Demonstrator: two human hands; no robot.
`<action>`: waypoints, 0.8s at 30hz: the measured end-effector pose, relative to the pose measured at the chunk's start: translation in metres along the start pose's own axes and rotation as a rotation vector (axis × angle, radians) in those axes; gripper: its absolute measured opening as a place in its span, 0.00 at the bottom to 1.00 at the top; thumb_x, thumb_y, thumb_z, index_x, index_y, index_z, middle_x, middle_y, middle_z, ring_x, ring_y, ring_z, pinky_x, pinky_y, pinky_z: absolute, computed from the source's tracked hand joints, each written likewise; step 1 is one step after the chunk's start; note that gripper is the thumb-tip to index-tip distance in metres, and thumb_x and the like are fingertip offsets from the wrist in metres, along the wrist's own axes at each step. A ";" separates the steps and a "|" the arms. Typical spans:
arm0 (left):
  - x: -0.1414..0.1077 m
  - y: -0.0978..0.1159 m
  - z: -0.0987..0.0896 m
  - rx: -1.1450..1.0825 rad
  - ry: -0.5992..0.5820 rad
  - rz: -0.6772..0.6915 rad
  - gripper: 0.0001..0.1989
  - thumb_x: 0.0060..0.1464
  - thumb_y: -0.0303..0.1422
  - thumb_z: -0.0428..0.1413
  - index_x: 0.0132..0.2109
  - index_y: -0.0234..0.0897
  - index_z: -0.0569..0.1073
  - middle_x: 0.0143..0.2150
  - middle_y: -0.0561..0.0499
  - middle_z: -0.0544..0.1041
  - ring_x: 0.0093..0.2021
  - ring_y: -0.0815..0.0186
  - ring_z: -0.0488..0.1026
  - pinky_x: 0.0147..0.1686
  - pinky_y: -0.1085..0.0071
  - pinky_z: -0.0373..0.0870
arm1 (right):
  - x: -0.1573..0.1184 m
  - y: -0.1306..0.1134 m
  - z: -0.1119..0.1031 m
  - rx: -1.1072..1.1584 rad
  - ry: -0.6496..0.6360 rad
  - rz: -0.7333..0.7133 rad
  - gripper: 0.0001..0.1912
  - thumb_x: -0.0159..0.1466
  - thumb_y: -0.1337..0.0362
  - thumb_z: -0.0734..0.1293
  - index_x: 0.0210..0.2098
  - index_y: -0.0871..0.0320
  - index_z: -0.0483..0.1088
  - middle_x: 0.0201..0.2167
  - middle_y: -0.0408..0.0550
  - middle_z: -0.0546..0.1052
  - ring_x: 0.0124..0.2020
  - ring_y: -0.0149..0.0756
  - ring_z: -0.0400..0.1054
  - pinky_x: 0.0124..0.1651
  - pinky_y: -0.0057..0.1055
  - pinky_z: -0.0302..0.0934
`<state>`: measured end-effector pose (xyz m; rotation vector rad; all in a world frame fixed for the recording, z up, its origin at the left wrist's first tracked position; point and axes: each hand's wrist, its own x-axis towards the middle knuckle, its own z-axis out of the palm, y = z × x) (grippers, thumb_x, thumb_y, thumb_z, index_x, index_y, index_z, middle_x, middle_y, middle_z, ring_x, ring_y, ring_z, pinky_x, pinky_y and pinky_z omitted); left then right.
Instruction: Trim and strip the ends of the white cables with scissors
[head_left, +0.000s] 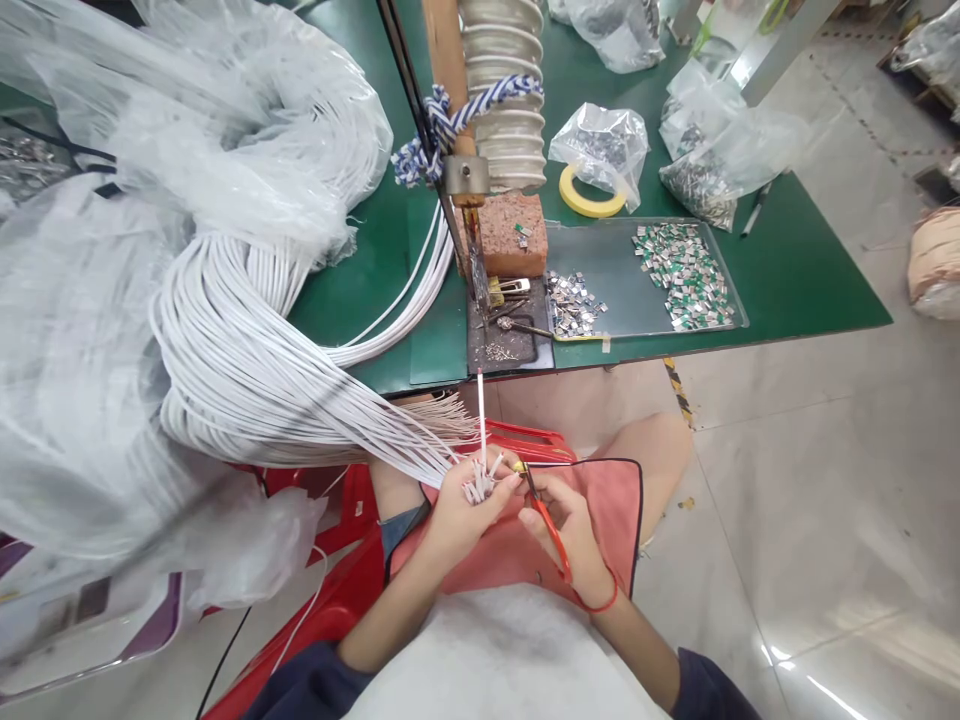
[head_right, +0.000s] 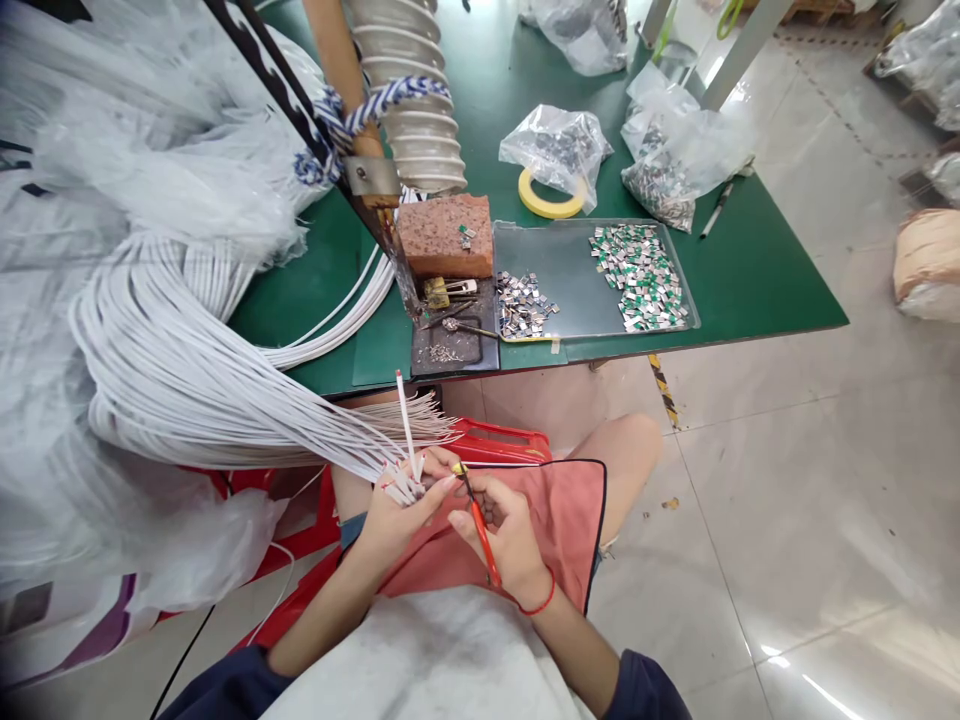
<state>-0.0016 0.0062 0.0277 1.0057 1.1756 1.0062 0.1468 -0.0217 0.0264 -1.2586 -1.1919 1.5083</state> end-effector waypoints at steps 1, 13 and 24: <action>0.000 0.000 0.000 0.010 0.001 0.014 0.07 0.51 0.33 0.59 0.28 0.35 0.72 0.33 0.49 0.75 0.32 0.66 0.72 0.33 0.71 0.69 | 0.000 -0.001 0.000 -0.001 0.000 -0.002 0.18 0.61 0.49 0.67 0.39 0.57 0.74 0.30 0.48 0.77 0.28 0.35 0.69 0.35 0.31 0.69; -0.005 -0.010 -0.002 0.086 -0.038 0.035 0.06 0.55 0.31 0.57 0.31 0.35 0.72 0.37 0.49 0.73 0.33 0.67 0.71 0.35 0.71 0.67 | 0.003 0.004 -0.004 0.008 -0.002 0.056 0.14 0.57 0.55 0.73 0.36 0.57 0.75 0.30 0.47 0.78 0.28 0.36 0.70 0.37 0.32 0.70; -0.003 -0.008 -0.002 0.143 -0.091 0.087 0.06 0.57 0.30 0.56 0.32 0.35 0.70 0.36 0.51 0.72 0.34 0.68 0.70 0.36 0.73 0.66 | 0.004 0.004 -0.006 0.065 -0.004 0.100 0.14 0.55 0.56 0.74 0.37 0.57 0.75 0.33 0.49 0.80 0.34 0.39 0.73 0.41 0.33 0.70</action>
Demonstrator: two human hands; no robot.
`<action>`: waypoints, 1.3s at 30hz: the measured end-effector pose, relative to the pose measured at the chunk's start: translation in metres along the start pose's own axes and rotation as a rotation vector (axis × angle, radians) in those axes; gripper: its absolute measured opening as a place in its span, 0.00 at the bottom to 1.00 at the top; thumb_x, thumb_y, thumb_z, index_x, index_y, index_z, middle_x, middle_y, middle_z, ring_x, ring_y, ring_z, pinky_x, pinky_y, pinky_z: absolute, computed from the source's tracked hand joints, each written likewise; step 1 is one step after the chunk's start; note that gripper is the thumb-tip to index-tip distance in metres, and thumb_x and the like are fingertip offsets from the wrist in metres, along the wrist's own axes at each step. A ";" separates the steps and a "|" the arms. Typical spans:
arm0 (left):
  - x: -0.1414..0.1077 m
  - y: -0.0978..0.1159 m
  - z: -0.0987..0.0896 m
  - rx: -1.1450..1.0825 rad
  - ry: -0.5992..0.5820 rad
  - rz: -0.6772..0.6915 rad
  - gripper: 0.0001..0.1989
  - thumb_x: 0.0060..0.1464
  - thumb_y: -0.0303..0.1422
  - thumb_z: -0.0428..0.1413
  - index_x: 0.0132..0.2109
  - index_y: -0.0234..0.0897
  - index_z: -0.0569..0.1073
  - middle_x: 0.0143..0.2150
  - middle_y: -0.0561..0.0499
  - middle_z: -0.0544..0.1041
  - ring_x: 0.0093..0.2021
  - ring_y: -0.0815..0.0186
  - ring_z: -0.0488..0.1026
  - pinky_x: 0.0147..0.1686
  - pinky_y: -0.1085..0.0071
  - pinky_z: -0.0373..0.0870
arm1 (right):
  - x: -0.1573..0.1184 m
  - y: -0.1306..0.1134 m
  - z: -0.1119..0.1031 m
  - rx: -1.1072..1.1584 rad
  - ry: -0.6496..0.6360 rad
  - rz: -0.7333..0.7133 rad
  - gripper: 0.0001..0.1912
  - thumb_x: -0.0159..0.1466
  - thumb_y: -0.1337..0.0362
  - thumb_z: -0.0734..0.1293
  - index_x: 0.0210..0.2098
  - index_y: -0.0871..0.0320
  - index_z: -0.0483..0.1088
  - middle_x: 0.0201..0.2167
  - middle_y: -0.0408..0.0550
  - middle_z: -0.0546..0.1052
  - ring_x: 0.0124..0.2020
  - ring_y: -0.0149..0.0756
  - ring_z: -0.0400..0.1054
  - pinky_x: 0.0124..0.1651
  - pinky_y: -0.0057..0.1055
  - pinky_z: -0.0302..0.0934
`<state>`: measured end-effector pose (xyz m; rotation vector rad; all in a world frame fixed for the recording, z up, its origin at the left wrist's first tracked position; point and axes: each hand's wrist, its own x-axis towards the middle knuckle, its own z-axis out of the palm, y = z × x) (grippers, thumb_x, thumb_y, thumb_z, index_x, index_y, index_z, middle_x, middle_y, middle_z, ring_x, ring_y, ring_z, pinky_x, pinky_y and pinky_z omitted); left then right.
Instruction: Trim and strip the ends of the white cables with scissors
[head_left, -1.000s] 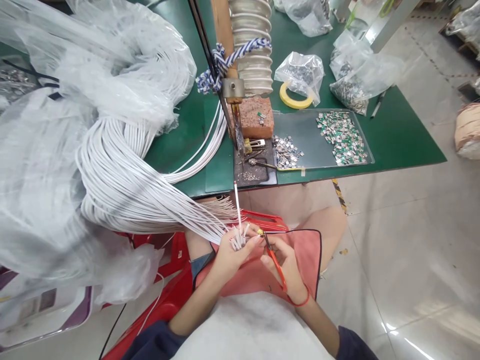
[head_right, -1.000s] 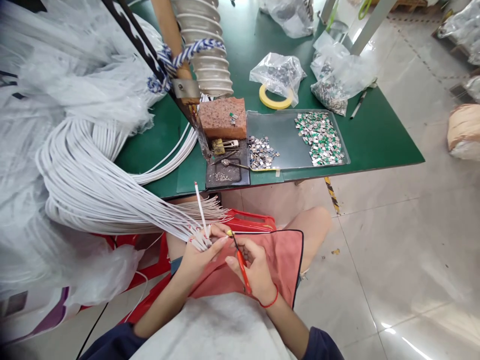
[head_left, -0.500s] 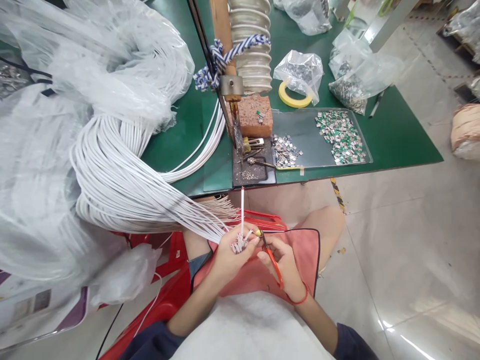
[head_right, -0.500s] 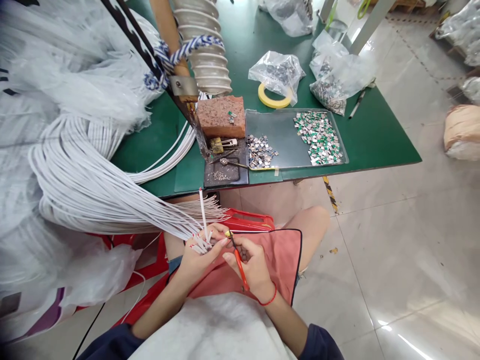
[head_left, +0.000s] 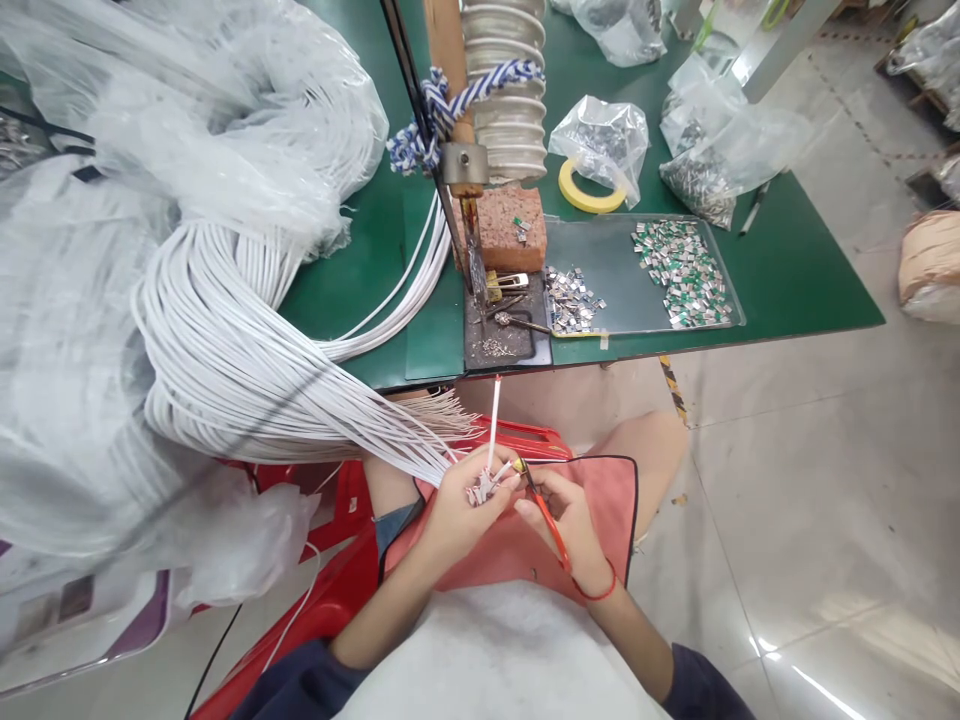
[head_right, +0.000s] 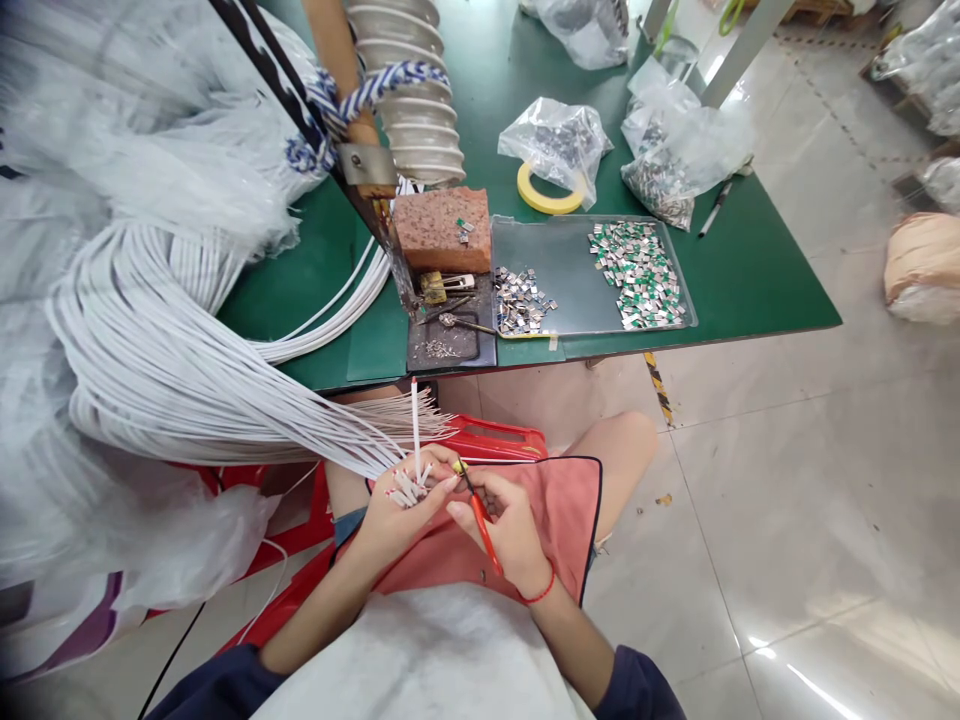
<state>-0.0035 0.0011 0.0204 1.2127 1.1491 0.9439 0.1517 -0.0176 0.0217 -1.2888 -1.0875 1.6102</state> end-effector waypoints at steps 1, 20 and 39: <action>0.000 -0.001 0.000 0.000 -0.005 0.003 0.06 0.57 0.30 0.56 0.32 0.35 0.70 0.37 0.51 0.72 0.35 0.68 0.70 0.36 0.73 0.66 | 0.000 0.000 0.000 0.003 0.001 0.002 0.14 0.55 0.56 0.74 0.36 0.57 0.76 0.32 0.49 0.80 0.33 0.38 0.73 0.41 0.33 0.70; 0.009 -0.008 0.002 -0.200 0.098 -0.130 0.09 0.54 0.36 0.59 0.34 0.34 0.76 0.28 0.50 0.78 0.28 0.65 0.75 0.33 0.69 0.74 | 0.003 -0.007 -0.010 -0.058 0.133 0.027 0.11 0.59 0.55 0.71 0.32 0.58 0.74 0.16 0.38 0.67 0.18 0.29 0.61 0.23 0.25 0.60; 0.006 -0.013 0.003 -0.159 -0.026 -0.170 0.12 0.59 0.39 0.55 0.37 0.35 0.75 0.22 0.55 0.70 0.24 0.70 0.67 0.29 0.73 0.66 | 0.001 -0.016 -0.014 -0.097 0.151 -0.120 0.11 0.61 0.58 0.68 0.40 0.56 0.71 0.28 0.44 0.73 0.28 0.34 0.68 0.34 0.30 0.66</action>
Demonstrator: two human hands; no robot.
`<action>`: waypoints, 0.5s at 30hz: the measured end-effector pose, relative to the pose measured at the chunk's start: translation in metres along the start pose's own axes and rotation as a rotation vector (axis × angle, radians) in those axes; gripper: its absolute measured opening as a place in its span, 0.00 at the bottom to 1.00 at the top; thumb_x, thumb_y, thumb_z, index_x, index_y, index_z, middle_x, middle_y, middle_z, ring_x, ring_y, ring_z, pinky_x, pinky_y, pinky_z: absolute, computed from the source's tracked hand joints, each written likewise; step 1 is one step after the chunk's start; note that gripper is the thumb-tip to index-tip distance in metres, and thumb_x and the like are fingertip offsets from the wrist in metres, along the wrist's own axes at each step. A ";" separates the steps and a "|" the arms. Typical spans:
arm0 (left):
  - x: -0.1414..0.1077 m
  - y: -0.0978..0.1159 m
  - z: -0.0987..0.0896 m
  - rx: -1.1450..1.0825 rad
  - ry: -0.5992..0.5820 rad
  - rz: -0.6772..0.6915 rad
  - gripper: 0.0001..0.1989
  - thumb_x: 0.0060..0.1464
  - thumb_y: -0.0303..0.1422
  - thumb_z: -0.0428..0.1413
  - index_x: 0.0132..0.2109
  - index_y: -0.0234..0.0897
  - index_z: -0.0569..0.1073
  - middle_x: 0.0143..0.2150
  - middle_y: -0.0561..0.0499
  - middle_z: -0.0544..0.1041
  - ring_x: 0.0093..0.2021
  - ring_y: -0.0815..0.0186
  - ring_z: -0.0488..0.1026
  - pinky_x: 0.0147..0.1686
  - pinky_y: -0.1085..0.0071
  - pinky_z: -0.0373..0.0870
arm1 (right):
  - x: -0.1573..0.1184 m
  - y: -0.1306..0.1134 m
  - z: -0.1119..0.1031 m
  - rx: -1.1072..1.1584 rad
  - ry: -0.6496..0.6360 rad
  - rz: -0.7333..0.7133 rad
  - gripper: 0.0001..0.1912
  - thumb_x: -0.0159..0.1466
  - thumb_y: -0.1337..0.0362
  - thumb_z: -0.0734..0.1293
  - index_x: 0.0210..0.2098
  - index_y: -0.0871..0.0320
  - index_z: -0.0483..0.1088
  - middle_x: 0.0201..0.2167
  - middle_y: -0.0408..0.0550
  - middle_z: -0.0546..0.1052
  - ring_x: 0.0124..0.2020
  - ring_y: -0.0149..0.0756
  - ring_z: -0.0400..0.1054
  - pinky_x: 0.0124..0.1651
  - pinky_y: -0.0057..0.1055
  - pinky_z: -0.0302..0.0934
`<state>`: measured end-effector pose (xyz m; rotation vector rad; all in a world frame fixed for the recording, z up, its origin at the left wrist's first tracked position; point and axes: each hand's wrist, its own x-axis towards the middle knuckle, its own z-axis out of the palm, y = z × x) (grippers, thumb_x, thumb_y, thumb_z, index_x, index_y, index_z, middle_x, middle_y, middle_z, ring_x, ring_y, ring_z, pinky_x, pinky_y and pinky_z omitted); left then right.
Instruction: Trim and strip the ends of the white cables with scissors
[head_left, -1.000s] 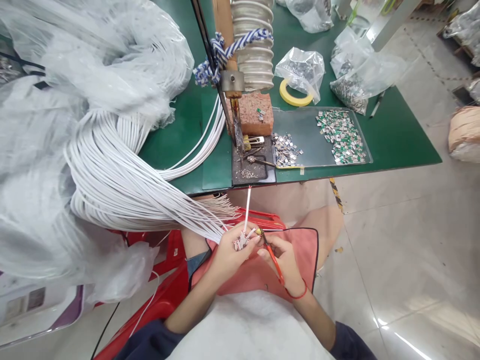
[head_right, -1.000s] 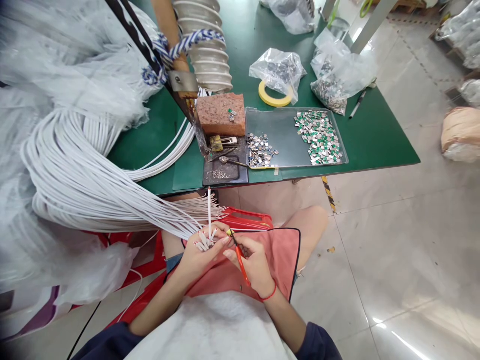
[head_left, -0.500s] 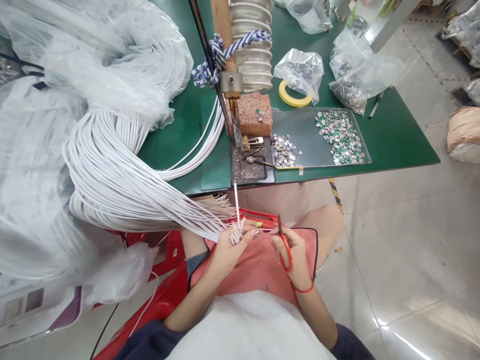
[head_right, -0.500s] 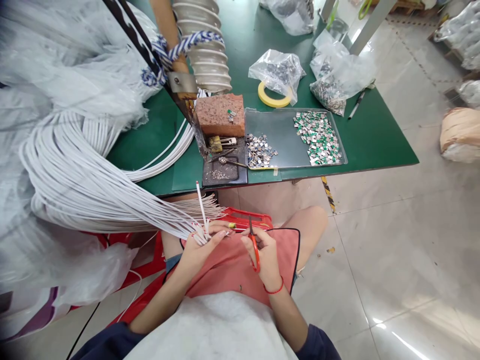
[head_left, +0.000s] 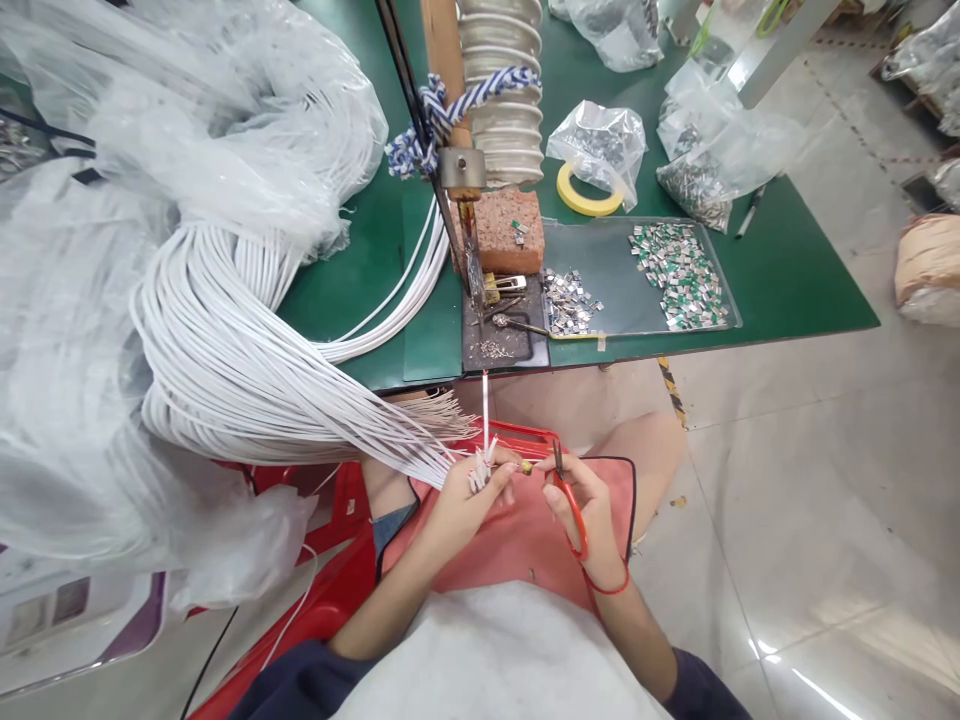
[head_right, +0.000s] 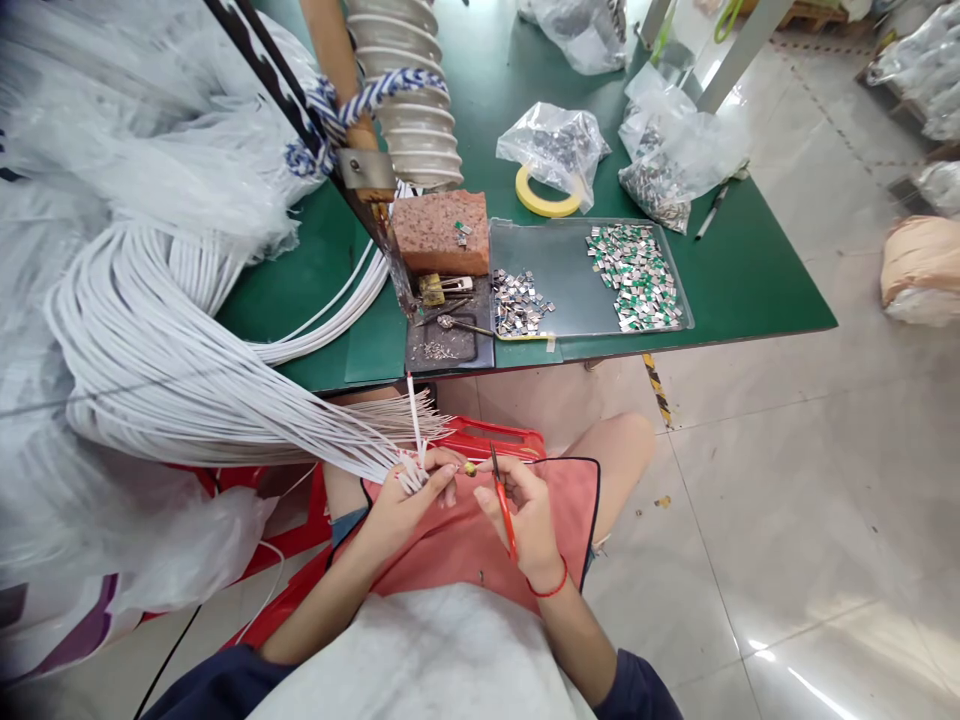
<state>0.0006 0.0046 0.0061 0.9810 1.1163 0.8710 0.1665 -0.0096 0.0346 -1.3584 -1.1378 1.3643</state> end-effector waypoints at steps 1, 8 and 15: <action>0.000 0.002 0.001 0.019 -0.018 -0.007 0.12 0.59 0.39 0.54 0.37 0.35 0.75 0.23 0.54 0.71 0.25 0.69 0.68 0.30 0.73 0.66 | 0.000 0.001 0.001 -0.005 0.008 0.001 0.10 0.60 0.59 0.69 0.39 0.57 0.71 0.29 0.45 0.74 0.30 0.35 0.69 0.34 0.30 0.67; 0.000 0.012 0.001 0.147 -0.092 0.014 0.15 0.59 0.41 0.54 0.32 0.34 0.76 0.38 0.46 0.76 0.35 0.64 0.73 0.37 0.70 0.70 | -0.002 0.013 0.008 -0.045 0.076 0.001 0.12 0.61 0.65 0.69 0.45 0.57 0.70 0.36 0.48 0.77 0.37 0.37 0.72 0.43 0.35 0.69; -0.002 0.010 0.002 0.177 -0.151 -0.011 0.15 0.60 0.40 0.53 0.32 0.35 0.77 0.43 0.46 0.76 0.35 0.65 0.74 0.35 0.71 0.72 | -0.005 0.019 0.007 -0.074 0.018 -0.106 0.12 0.63 0.69 0.67 0.47 0.56 0.69 0.42 0.50 0.76 0.40 0.38 0.72 0.45 0.37 0.68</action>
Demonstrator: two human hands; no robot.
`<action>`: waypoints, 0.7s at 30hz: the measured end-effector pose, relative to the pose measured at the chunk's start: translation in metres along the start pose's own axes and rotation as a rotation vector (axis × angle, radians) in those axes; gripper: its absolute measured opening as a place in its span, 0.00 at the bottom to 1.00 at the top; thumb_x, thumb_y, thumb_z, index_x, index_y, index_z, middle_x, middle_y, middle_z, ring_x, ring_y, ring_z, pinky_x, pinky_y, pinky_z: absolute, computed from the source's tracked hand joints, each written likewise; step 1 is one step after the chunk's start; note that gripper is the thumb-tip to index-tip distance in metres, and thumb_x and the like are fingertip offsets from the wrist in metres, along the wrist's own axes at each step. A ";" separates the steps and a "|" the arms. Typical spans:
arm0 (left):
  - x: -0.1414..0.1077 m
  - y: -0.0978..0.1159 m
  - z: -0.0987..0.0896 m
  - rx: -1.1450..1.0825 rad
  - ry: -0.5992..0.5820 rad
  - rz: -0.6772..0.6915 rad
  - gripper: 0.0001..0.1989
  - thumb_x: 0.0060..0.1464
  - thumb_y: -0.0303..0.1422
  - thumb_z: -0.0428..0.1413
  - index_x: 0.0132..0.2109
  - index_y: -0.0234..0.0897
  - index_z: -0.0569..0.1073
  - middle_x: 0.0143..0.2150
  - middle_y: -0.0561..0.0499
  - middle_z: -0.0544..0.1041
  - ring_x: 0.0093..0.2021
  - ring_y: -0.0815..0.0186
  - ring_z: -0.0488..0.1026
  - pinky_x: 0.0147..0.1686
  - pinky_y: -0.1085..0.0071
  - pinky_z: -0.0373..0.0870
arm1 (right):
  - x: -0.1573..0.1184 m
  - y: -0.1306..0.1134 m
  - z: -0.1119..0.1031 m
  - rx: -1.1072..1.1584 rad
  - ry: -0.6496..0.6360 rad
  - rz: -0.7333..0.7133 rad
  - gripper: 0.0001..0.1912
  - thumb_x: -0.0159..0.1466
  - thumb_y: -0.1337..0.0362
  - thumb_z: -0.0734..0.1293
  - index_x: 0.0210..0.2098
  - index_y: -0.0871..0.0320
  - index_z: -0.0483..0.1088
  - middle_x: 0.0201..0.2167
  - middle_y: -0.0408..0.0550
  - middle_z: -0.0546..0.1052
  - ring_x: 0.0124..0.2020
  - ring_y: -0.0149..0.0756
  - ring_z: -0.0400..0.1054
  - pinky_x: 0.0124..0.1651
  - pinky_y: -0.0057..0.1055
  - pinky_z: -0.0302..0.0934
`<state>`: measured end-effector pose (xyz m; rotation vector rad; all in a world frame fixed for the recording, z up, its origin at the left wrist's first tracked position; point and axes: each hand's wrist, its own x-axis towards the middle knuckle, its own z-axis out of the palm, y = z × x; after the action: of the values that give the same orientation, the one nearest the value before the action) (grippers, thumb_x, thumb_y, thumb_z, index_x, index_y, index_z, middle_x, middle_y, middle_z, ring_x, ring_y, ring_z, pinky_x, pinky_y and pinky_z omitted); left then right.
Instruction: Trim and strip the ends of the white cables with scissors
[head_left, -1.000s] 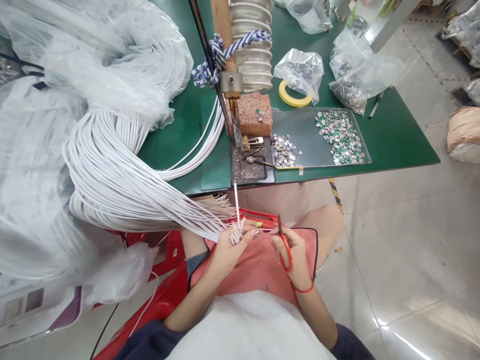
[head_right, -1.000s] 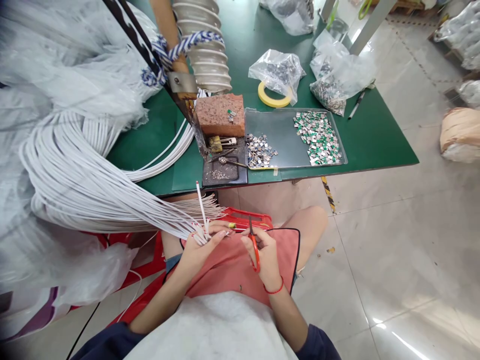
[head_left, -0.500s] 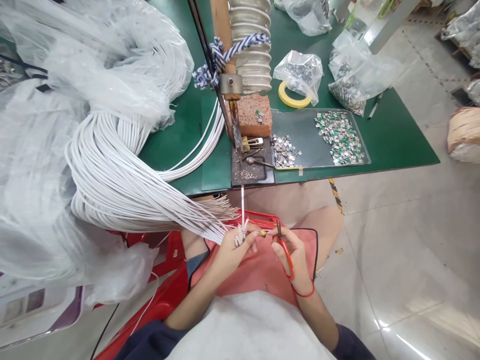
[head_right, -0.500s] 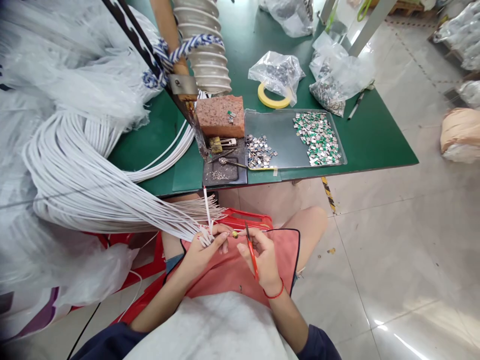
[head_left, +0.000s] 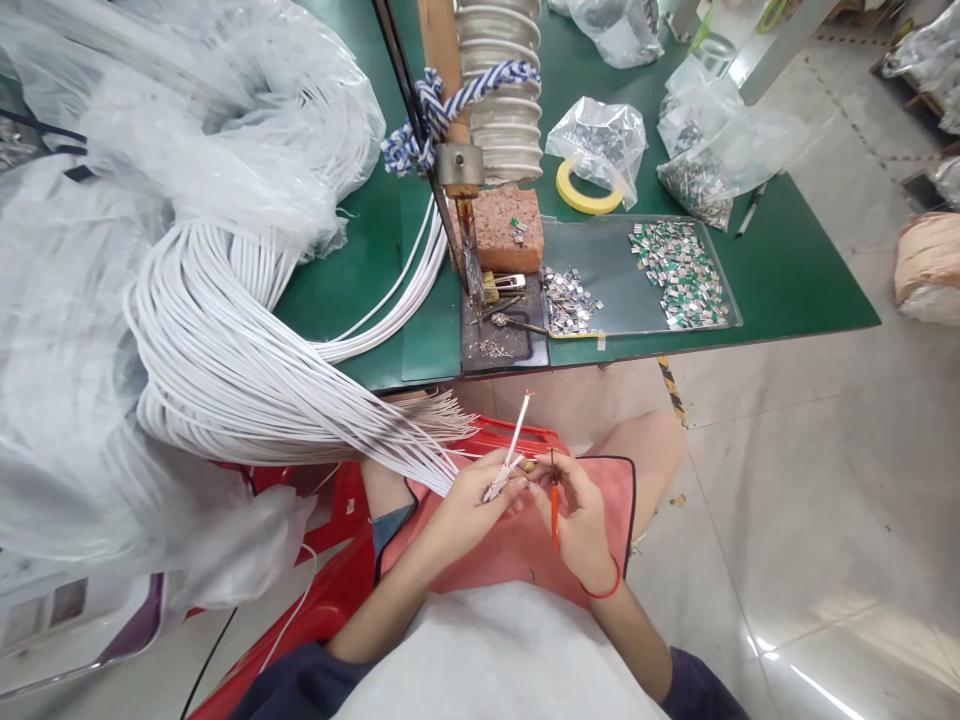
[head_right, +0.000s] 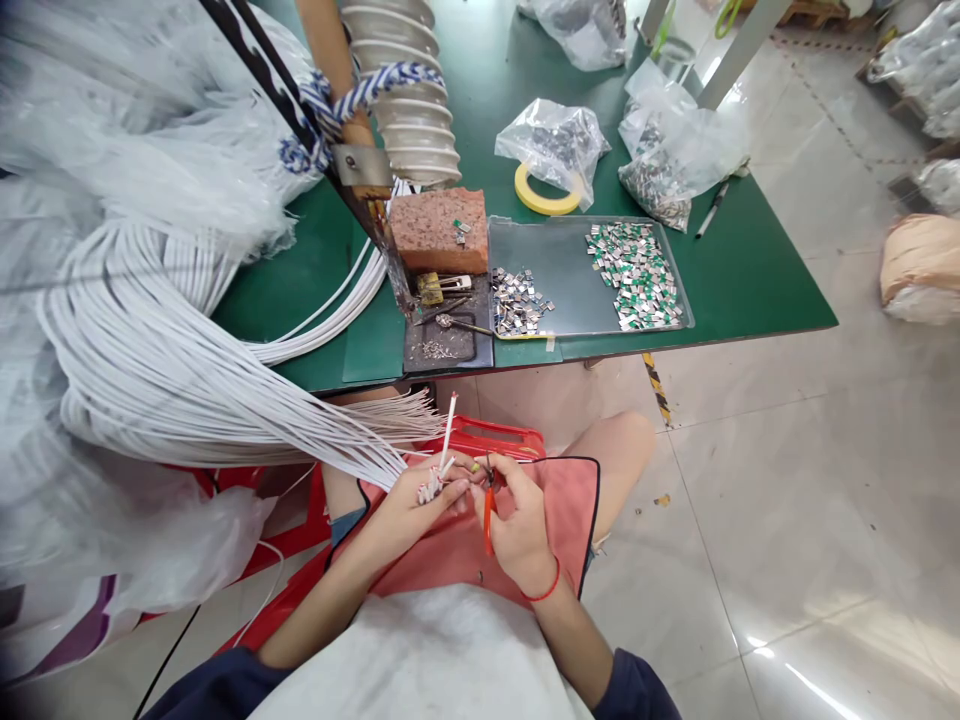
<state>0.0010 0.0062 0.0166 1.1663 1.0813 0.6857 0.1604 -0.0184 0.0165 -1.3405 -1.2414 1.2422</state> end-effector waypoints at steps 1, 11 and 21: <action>0.000 0.001 0.000 0.000 0.014 0.007 0.15 0.61 0.40 0.52 0.34 0.36 0.78 0.42 0.46 0.76 0.36 0.64 0.75 0.39 0.70 0.72 | 0.000 -0.001 0.000 -0.007 -0.013 -0.014 0.11 0.63 0.69 0.66 0.46 0.55 0.69 0.41 0.50 0.76 0.38 0.37 0.72 0.44 0.36 0.68; -0.013 0.011 -0.013 -0.231 0.295 0.162 0.16 0.59 0.43 0.54 0.32 0.35 0.75 0.29 0.50 0.75 0.21 0.71 0.67 0.29 0.70 0.68 | 0.006 0.004 -0.011 0.008 0.091 -0.029 0.09 0.64 0.65 0.66 0.45 0.55 0.67 0.33 0.45 0.72 0.35 0.35 0.69 0.41 0.34 0.66; -0.043 0.013 -0.048 -0.386 0.398 0.085 0.15 0.52 0.44 0.61 0.30 0.35 0.75 0.20 0.54 0.68 0.16 0.76 0.55 0.14 0.77 0.44 | 0.020 0.009 -0.043 -0.052 0.376 -0.077 0.11 0.61 0.63 0.69 0.42 0.56 0.67 0.31 0.44 0.70 0.33 0.34 0.67 0.41 0.34 0.64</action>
<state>-0.0581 -0.0092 0.0413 0.7611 1.1649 1.1714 0.2036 0.0018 0.0100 -1.4696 -1.0510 0.8593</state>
